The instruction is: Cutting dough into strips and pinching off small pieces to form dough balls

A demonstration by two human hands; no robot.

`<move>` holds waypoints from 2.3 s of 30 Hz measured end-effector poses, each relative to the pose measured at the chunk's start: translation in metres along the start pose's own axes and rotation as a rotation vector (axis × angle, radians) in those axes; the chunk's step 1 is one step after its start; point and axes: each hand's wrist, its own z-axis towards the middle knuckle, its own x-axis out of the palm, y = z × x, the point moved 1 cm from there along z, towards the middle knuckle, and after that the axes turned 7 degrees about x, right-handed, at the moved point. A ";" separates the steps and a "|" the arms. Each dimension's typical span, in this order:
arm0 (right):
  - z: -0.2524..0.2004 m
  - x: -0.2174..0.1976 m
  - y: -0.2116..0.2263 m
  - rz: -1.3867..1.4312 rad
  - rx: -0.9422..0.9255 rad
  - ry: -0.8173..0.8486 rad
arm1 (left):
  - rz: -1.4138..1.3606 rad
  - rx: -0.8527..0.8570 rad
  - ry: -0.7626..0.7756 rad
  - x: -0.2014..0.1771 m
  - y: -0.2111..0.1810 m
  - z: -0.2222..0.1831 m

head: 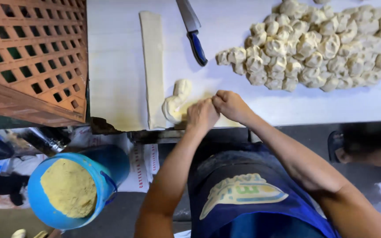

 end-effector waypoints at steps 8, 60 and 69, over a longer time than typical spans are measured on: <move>-0.149 -0.127 0.014 0.159 -0.967 -0.297 | 0.233 -0.149 0.090 -0.032 -0.058 0.004; -0.054 -0.093 -0.060 -0.039 0.159 -0.249 | 0.017 0.194 0.174 0.054 -0.099 0.066; -0.227 -0.184 0.046 -0.021 -0.867 -0.301 | 0.194 0.005 0.216 0.030 -0.133 0.077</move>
